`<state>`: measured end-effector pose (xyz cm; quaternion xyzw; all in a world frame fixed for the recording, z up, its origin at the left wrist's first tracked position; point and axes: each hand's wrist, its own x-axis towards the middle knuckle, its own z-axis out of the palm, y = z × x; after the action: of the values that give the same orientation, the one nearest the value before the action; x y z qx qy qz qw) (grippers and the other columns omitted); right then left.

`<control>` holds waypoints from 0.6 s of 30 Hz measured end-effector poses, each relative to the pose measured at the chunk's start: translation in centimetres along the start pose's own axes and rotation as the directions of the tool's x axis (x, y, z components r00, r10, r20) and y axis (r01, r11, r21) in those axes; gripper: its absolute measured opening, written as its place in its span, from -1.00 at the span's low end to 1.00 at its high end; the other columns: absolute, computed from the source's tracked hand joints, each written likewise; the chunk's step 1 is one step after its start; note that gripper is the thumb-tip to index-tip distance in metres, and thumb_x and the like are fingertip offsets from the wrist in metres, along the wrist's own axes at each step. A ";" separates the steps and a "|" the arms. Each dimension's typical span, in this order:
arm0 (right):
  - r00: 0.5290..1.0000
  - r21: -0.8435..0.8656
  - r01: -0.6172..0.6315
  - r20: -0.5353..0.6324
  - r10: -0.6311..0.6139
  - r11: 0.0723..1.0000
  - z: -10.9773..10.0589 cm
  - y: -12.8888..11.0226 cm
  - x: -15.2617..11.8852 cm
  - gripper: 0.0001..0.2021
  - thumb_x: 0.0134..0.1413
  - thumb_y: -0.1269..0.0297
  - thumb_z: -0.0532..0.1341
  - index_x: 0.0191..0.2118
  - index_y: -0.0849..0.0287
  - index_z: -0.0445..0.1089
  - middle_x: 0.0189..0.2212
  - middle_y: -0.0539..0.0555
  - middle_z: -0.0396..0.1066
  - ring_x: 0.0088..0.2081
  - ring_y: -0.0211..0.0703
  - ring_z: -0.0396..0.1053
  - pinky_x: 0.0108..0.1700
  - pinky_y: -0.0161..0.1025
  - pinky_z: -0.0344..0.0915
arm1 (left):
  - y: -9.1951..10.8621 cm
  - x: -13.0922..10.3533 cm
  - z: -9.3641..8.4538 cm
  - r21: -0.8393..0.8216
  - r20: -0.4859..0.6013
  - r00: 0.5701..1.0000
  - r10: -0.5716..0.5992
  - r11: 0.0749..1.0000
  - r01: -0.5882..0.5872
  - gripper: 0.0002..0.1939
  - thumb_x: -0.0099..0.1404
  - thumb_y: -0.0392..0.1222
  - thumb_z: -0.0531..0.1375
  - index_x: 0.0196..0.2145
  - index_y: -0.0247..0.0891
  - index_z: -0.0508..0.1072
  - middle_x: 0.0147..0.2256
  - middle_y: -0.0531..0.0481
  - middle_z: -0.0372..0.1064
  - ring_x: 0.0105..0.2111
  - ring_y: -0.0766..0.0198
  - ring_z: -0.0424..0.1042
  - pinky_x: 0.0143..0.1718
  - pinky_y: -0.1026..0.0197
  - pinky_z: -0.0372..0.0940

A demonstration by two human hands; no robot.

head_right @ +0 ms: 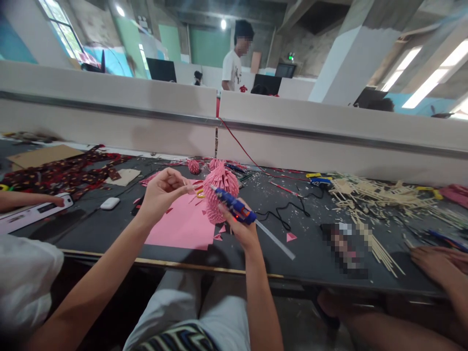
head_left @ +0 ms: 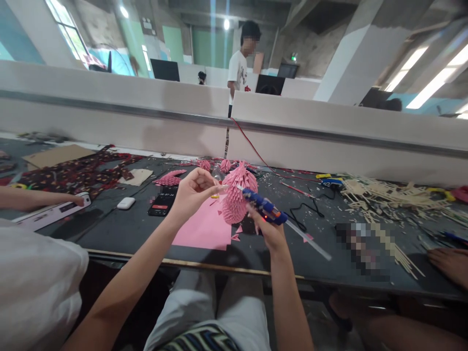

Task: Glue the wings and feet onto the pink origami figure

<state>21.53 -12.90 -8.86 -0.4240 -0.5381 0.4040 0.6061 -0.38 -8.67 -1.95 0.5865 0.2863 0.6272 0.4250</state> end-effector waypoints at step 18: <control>0.839 -0.682 0.329 -0.107 -0.534 0.653 -6.5 11.0 1.7 -0.89 0.13 0.28 0.27 -0.38 0.09 0.33 -0.50 -0.02 0.40 -0.49 -0.26 0.35 -0.35 -0.32 0.30 | -4.9 8.1 2.2 0.577 0.147 0.843 0.517 0.647 -0.498 -0.83 0.24 -0.27 0.36 -0.31 -0.22 0.41 -0.41 0.10 0.52 -0.40 0.38 0.53 -0.31 0.31 0.44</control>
<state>27.82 -8.40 -19.18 -0.5177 -0.6302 -0.0306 0.5779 3.17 0.41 -1.86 0.7358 0.2988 0.6073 0.0219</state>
